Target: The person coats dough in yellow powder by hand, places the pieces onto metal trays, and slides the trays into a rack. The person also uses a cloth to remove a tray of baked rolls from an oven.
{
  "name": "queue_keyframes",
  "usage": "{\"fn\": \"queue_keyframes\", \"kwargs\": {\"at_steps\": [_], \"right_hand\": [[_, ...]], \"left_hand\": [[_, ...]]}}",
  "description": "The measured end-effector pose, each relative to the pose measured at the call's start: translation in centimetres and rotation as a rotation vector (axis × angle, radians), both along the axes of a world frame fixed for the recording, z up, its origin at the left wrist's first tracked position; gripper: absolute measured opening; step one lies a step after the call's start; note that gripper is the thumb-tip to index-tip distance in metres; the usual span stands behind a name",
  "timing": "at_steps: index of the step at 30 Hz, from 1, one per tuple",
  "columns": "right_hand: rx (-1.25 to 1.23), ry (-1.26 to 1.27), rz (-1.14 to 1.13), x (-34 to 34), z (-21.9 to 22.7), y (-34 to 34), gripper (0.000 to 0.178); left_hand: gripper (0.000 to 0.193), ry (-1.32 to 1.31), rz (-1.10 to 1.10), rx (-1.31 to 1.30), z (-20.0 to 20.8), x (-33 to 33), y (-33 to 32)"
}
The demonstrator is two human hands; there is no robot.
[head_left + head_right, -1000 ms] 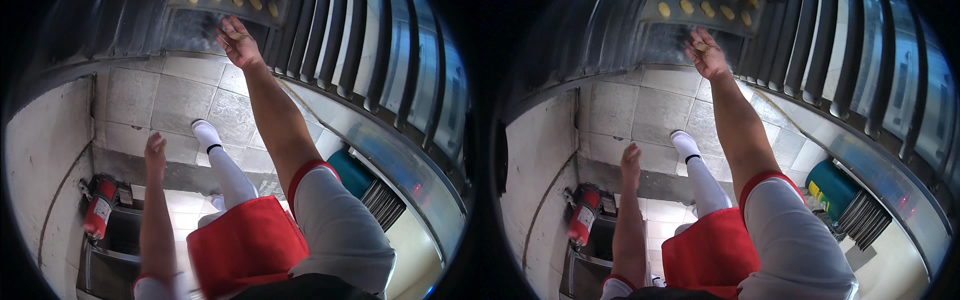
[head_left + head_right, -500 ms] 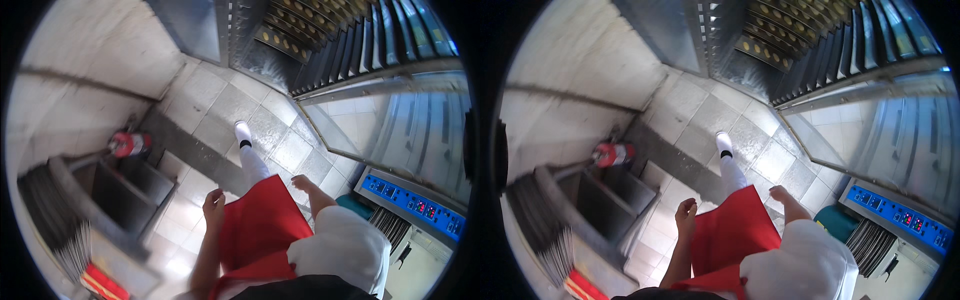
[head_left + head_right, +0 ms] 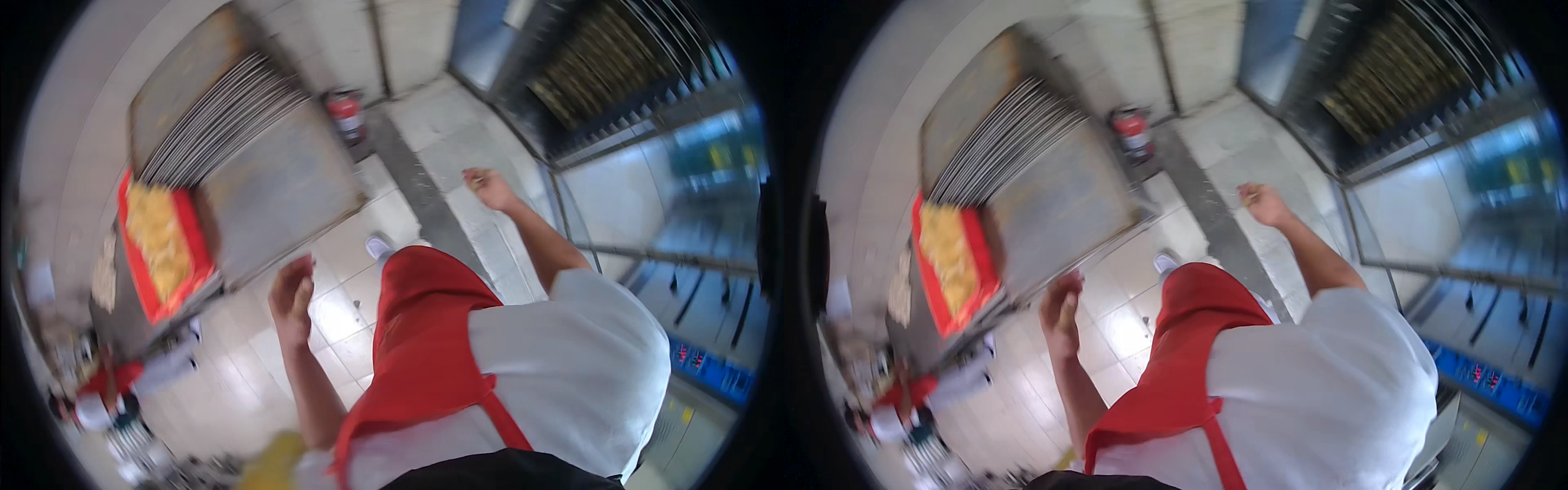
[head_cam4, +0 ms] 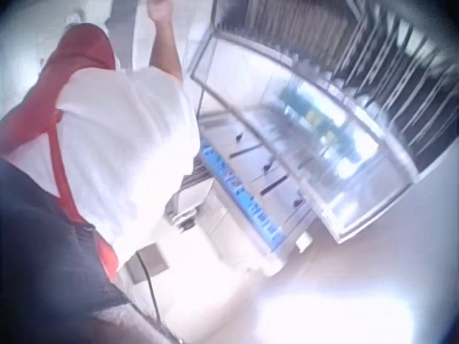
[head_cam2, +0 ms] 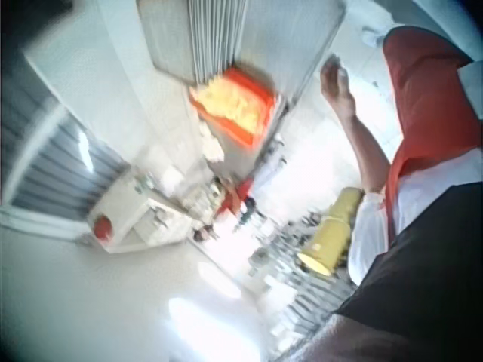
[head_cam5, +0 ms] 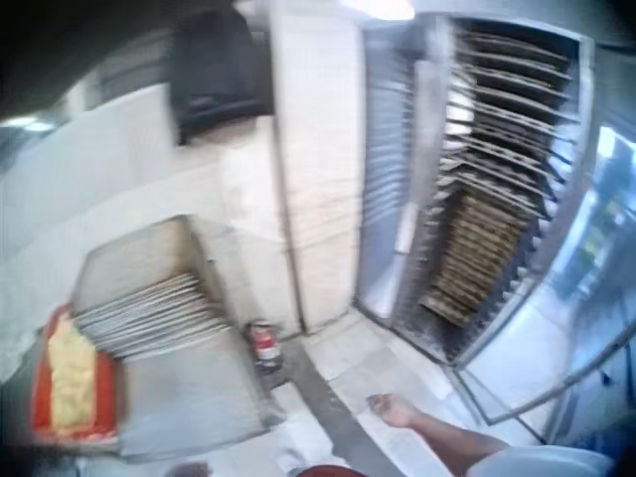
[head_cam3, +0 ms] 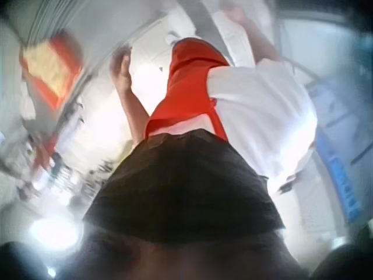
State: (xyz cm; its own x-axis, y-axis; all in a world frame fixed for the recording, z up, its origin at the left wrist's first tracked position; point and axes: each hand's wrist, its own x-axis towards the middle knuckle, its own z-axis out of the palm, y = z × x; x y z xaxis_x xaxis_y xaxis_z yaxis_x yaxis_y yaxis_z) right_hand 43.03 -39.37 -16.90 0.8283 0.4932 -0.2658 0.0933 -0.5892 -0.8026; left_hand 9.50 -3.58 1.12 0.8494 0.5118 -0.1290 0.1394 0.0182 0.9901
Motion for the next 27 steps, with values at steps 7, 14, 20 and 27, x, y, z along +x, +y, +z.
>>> {"fn": "queue_keyframes", "kwargs": {"at_steps": [7, 14, 20, 27], "right_hand": [[0.660, -0.143, 0.094, -2.8, 10.1, 27.5, 0.029], [0.725, 0.081, 0.515, -19.7, 14.3, 57.7, 0.031], [0.012, 0.019, 0.949, -31.2, 15.9, 75.0, 0.058], [0.039, 0.637, 0.225, -34.4, 6.1, 84.4, 0.055]], "left_hand": [[0.059, -0.184, 0.115, -0.025, 5.1, -5.4, 16.5], [0.062, -0.112, 0.431, -0.013, 5.0, -18.2, 34.5], [0.083, 0.808, 0.295, 0.375, -0.7, -22.2, 56.1], [0.100, 0.591, 0.147, -0.054, -9.6, -17.9, 66.2]]}}
